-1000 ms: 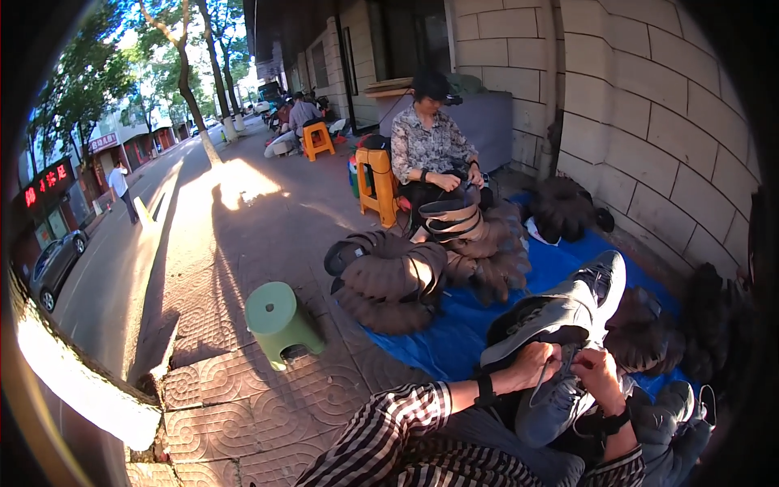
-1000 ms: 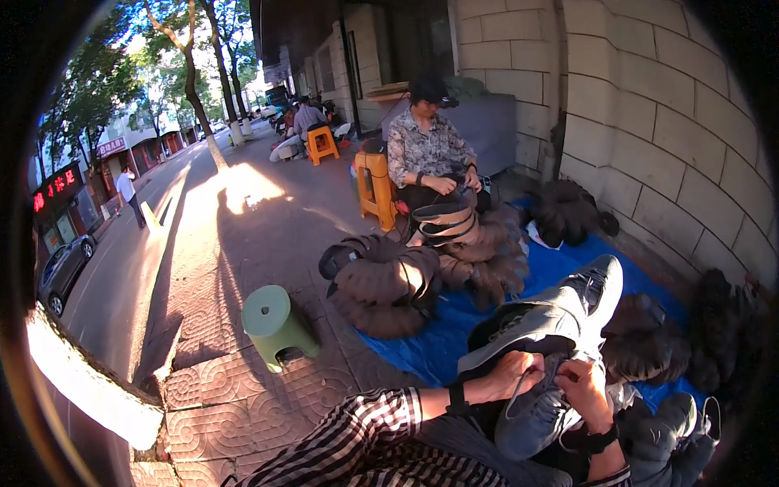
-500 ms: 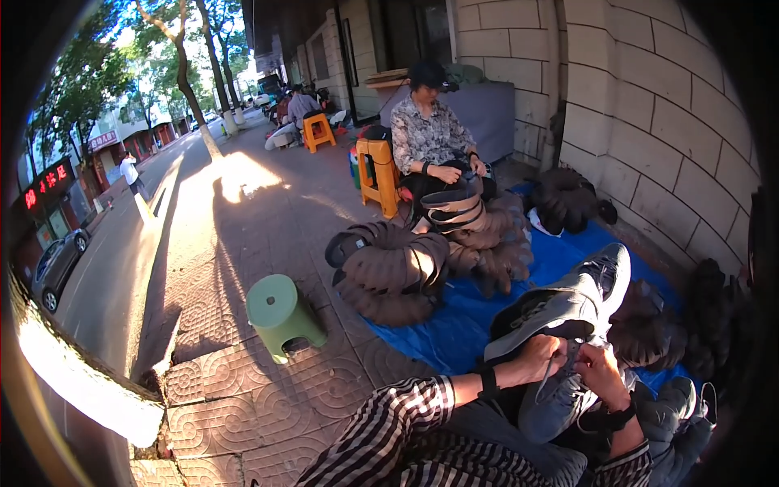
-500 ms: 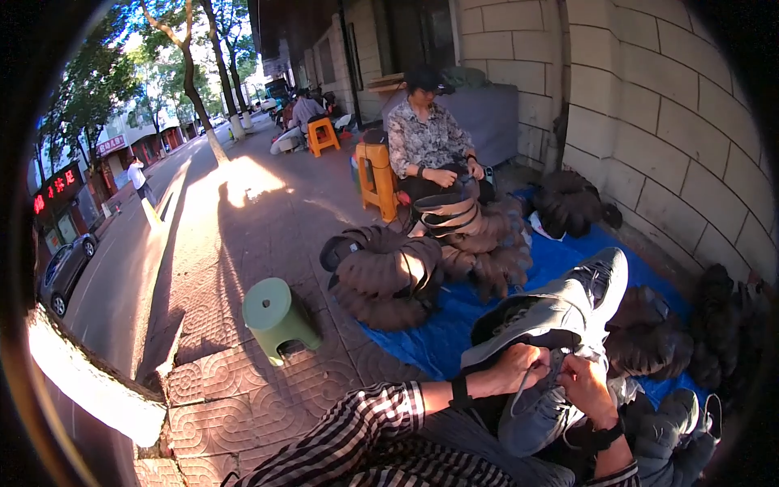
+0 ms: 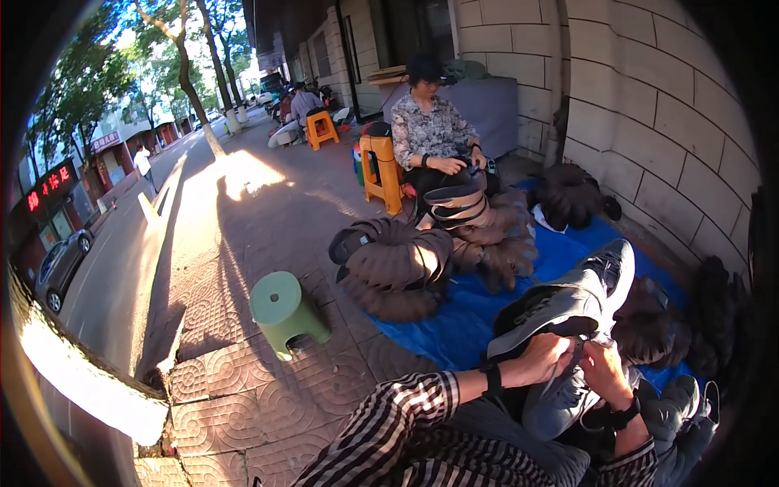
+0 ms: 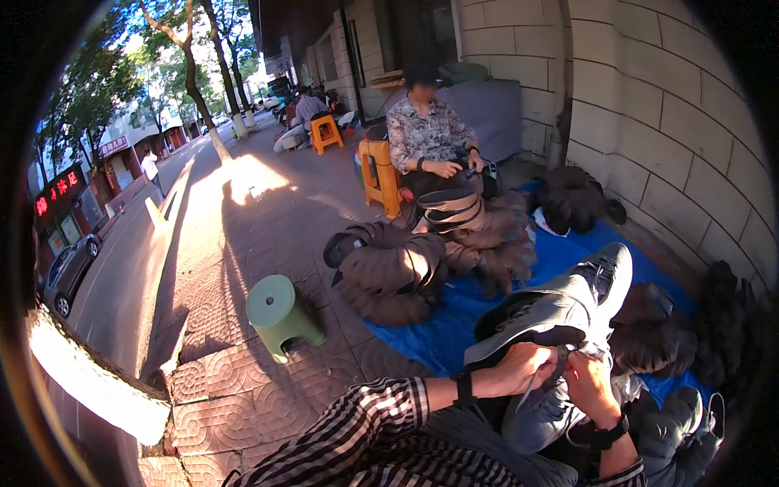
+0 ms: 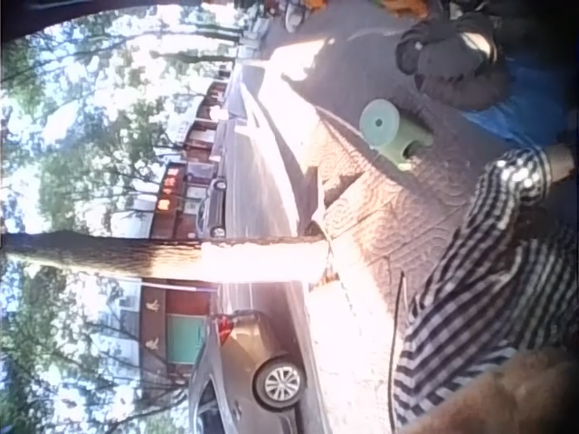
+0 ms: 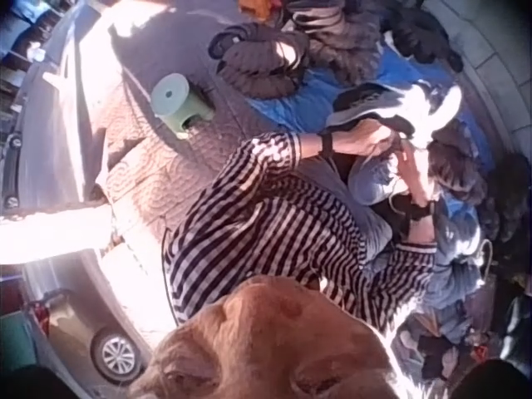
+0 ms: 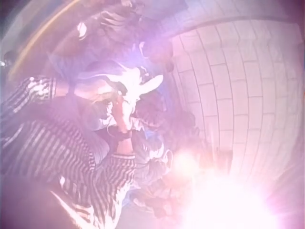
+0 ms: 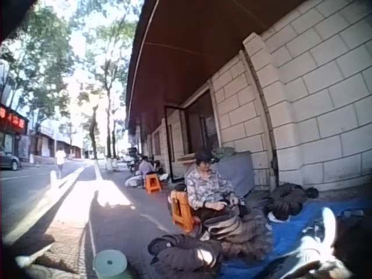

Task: The recorder is lacing a grey sneaker while sitting with other workers on a sidewalk.

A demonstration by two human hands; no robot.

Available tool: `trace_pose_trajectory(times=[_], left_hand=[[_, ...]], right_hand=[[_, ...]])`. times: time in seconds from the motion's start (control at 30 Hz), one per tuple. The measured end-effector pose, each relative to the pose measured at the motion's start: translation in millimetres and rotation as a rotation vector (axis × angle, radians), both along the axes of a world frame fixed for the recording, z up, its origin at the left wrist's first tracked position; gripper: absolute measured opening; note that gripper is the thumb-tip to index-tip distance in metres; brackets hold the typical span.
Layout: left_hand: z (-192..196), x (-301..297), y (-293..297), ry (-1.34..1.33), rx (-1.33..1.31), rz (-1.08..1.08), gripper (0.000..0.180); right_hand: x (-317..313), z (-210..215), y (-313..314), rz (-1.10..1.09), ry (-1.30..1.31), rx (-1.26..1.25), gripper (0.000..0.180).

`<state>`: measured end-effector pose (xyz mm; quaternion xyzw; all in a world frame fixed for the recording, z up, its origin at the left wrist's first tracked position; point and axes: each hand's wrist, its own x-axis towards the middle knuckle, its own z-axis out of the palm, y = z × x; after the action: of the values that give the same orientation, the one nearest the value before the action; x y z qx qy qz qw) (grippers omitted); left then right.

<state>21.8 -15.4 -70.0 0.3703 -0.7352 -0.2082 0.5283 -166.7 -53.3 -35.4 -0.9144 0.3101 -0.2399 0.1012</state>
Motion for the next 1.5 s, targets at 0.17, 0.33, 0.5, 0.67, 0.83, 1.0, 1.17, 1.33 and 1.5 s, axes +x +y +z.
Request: trace_pose_trajectory(times=[0.17,0.33,0.5,0.67,0.83,1.0,1.17,1.33,1.5], left_hand=[[22,7,13,-0.035,-0.133,0.024,0.007],[23,34,10,-0.068,-0.05,0.041,0.011],[26,31,-4,-0.047,0.134,-0.153,0.005],[36,24,-4,-0.302,0.024,-0.187,0.005],[49,26,9,-0.377,0.122,-0.232,0.004],[53,25,14,-0.322,0.275,-0.186,0.007],[54,15,14,-0.425,0.051,-0.22,0.014],[48,6,2,-0.506,-0.341,-0.015,0.015],[27,3,-15,-0.59,-0.573,0.342,0.018]], right_hand=[[-15,11,25,-0.126,0.202,-0.333,0.022],[-45,16,11,-0.166,0.215,-0.713,0.042],[-101,26,-1,-0.524,0.217,-0.186,0.006],[-125,-16,6,-0.46,-0.14,-0.124,0.007],[-122,-30,16,-0.418,-0.274,0.074,0.008],[-121,-31,19,-0.399,-0.342,0.152,0.011],[-124,-23,19,-0.341,-0.532,0.403,0.009],[-121,-19,25,-0.361,-0.586,0.381,0.009],[-129,-26,27,-0.427,-0.552,0.376,0.01]])
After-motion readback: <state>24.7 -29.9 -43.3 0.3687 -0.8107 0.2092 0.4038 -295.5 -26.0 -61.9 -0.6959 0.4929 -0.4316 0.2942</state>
